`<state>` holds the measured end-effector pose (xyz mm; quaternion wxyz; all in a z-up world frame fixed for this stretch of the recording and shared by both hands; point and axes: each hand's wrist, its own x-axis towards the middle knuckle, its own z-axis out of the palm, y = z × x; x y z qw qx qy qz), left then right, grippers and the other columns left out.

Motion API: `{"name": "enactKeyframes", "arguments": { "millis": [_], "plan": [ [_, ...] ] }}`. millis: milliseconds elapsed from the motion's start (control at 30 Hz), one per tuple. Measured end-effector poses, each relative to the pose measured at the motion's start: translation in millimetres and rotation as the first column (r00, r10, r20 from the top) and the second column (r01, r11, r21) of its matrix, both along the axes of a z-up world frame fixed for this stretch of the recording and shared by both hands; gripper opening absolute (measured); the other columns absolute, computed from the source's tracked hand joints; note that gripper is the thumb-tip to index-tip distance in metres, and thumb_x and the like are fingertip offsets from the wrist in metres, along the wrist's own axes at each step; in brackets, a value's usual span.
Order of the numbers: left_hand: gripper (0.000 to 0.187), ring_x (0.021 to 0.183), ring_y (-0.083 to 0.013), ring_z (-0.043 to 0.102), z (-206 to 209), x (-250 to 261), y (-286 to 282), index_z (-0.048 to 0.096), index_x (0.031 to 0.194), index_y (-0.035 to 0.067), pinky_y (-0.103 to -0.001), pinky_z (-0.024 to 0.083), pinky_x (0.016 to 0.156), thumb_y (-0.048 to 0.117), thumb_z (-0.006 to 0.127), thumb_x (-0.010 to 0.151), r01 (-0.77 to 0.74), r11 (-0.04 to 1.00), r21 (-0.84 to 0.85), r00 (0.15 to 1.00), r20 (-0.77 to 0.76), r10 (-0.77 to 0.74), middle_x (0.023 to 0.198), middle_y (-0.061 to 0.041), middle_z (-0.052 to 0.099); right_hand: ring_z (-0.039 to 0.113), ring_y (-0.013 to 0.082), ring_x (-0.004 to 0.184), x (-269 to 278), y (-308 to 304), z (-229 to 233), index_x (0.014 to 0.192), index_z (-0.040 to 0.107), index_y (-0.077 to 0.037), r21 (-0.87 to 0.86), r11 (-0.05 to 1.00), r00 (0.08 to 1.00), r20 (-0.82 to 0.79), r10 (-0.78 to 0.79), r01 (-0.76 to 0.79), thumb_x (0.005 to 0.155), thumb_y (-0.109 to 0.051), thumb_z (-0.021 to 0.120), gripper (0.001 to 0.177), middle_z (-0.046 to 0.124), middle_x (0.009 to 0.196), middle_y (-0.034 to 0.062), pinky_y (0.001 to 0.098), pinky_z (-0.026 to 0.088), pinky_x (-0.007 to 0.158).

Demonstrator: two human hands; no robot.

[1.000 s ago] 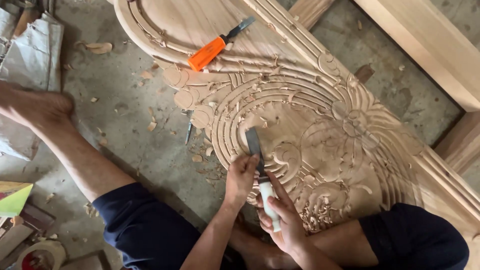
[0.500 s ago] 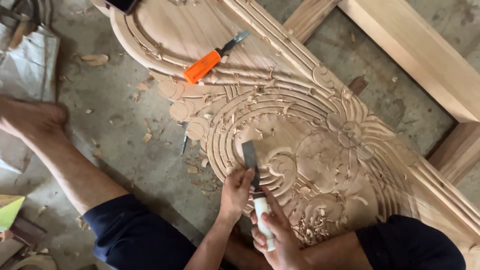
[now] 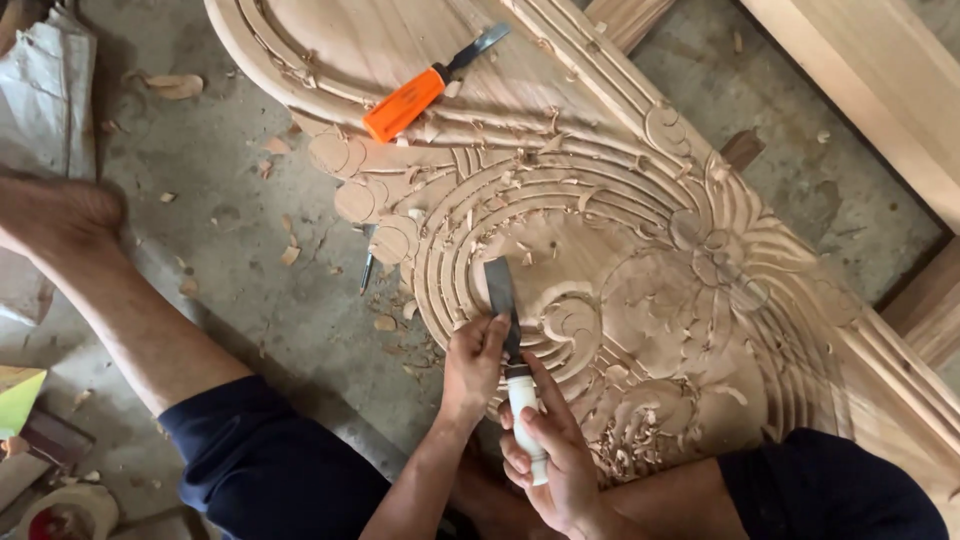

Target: The person carves intricate decorative patterns into a wooden board using a hand chisel.

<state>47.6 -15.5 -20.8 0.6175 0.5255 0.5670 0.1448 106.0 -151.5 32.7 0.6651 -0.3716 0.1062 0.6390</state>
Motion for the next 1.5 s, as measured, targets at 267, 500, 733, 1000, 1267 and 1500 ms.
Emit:
{"name": "enactKeyframes", "arguments": {
  "millis": [267,500,733,1000,1267,1500],
  "plan": [
    [0.031,0.056,-0.0078,0.047,-15.6,-6.4,-8.6,0.065,0.077,0.001,-0.029,0.04,0.051,0.021,0.062,0.101,-0.047,0.998,-0.036,0.987,0.15,0.052,0.061,0.0,0.054,0.053,0.0096,0.055,-5.8,-9.4,-8.0,0.161,0.023,-0.03,0.008,0.999,0.998,-0.045,0.037,-0.037,0.097,-0.01,0.053,0.073,0.057,0.098,0.01,0.0224,0.042,0.041],
    [0.031,0.051,-0.01,0.047,-5.9,7.3,2.2,0.068,0.076,0.002,-0.03,0.037,0.048,0.022,0.062,0.1,-0.065,0.994,-0.093,0.992,0.097,0.074,0.057,-0.001,0.057,0.053,0.0094,0.057,-0.6,7.3,0.7,0.162,0.027,-0.027,-0.035,0.999,1.0,0.018,-0.002,0.002,0.098,-0.012,0.053,0.071,0.056,0.096,0.0094,0.0205,0.041,0.042],
    [0.032,0.055,-0.0138,0.054,-20.0,37.9,12.9,0.072,0.086,0.001,-0.033,0.045,0.052,0.025,0.06,0.102,-0.041,0.999,0.031,0.997,0.067,0.039,0.061,-0.007,0.06,0.054,0.0079,0.056,10.5,14.3,-18.6,0.162,0.028,-0.023,0.021,1.0,0.999,0.049,-0.011,0.01,0.098,-0.012,0.055,0.071,0.06,0.094,0.0113,0.0192,0.044,0.043],
    [0.031,0.062,-0.0208,0.066,34.4,84.5,1.3,0.069,0.096,0.0,-0.035,0.057,0.057,0.024,0.053,0.107,0.143,0.985,0.098,0.899,0.403,-0.171,0.07,-0.01,0.067,0.057,0.0092,0.058,53.8,-5.1,25.8,0.16,0.034,-0.019,0.181,0.971,0.914,0.348,-0.211,0.155,0.097,-0.013,0.06,0.069,0.061,0.097,0.0104,0.0191,0.046,0.043],
    [0.034,0.052,-0.0108,0.048,-0.7,3.0,-11.4,0.068,0.081,0.003,-0.03,0.039,0.047,0.024,0.057,0.104,-0.083,0.997,0.006,0.989,0.127,0.081,0.059,-0.005,0.056,0.055,0.0104,0.058,5.5,-7.5,-1.1,0.162,0.027,-0.027,-0.013,0.998,0.998,0.017,0.062,-0.062,0.097,-0.012,0.056,0.072,0.059,0.097,0.0101,0.0209,0.042,0.043],
    [0.037,0.051,-0.0098,0.043,-8.5,-0.7,-9.2,0.068,0.078,0.0,-0.031,0.034,0.046,0.026,0.059,0.102,-0.142,0.973,-0.184,0.955,0.232,0.183,0.057,0.001,0.051,0.054,0.0108,0.057,-1.7,3.0,11.1,0.16,0.027,-0.03,-0.084,0.993,0.996,0.002,0.087,-0.086,0.097,-0.013,0.053,0.071,0.057,0.096,0.0091,0.0222,0.041,0.043]
  ]
}}
